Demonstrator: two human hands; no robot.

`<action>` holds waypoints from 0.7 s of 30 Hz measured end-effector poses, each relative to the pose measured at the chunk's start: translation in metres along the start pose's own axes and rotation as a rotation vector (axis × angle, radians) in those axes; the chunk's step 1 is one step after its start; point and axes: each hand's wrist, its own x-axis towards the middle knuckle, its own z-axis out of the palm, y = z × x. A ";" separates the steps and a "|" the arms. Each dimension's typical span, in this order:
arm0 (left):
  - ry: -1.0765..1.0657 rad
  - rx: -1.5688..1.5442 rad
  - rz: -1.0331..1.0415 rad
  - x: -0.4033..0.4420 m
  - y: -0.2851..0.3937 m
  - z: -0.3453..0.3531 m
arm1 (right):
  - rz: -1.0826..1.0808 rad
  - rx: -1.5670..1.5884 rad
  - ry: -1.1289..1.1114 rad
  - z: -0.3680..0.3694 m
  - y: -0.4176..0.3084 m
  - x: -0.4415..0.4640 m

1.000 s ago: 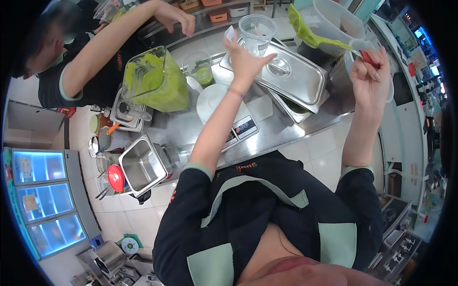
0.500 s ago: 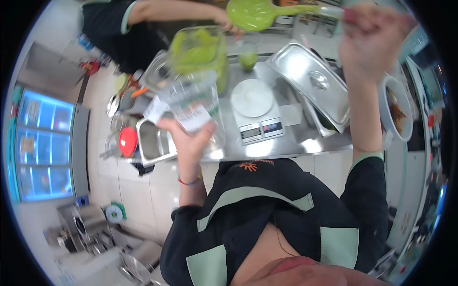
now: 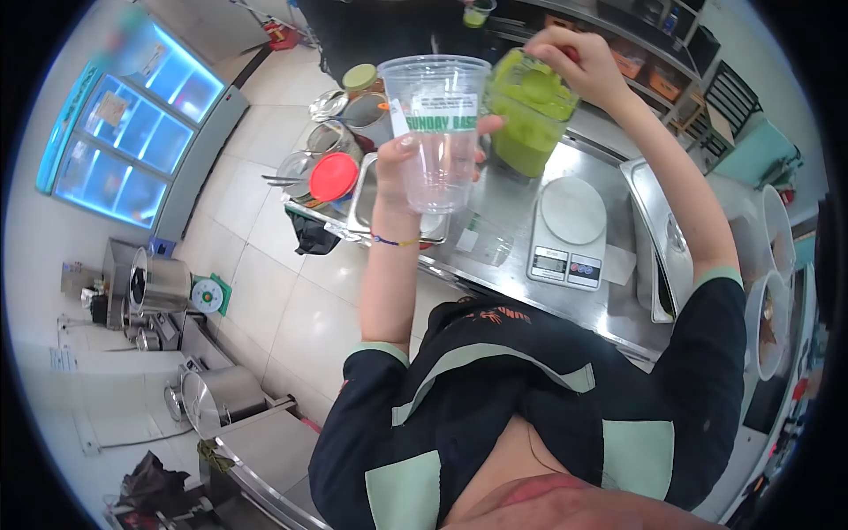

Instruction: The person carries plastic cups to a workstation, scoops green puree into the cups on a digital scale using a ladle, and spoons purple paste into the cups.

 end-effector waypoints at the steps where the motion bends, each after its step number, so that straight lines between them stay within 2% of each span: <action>1: -0.053 -0.047 0.054 -0.005 0.005 0.000 | -0.033 0.027 -0.002 0.005 0.004 0.004; 3: -0.119 -0.048 0.064 -0.004 0.004 -0.002 | 0.102 -0.050 -0.092 -0.001 0.010 -0.010; 7: -0.063 -0.011 0.094 -0.019 0.014 0.004 | 0.061 -0.016 -0.094 0.008 0.010 -0.016; 9: -0.068 -0.013 0.086 -0.018 0.012 0.006 | 0.137 -0.012 -0.081 0.005 0.007 -0.020; 13: -0.117 0.046 0.083 -0.017 0.014 0.009 | 0.159 0.038 -0.106 0.001 0.007 -0.024; 16: -0.028 0.087 0.052 -0.012 0.006 0.014 | 0.094 -0.002 -0.166 0.004 -0.005 -0.023; 17: 0.212 0.454 0.240 -0.007 -0.003 0.018 | 0.118 -0.006 -0.177 0.006 -0.007 -0.023; 18: 0.444 1.005 0.360 -0.003 0.003 0.024 | 0.083 -0.017 -0.137 0.010 -0.006 -0.011; 19: 0.786 1.533 0.369 0.003 0.009 0.029 | 0.100 -0.029 -0.130 0.009 -0.008 -0.023; 21: 0.679 1.531 0.432 0.008 0.009 0.006 | 0.124 -0.053 -0.141 0.011 -0.003 -0.021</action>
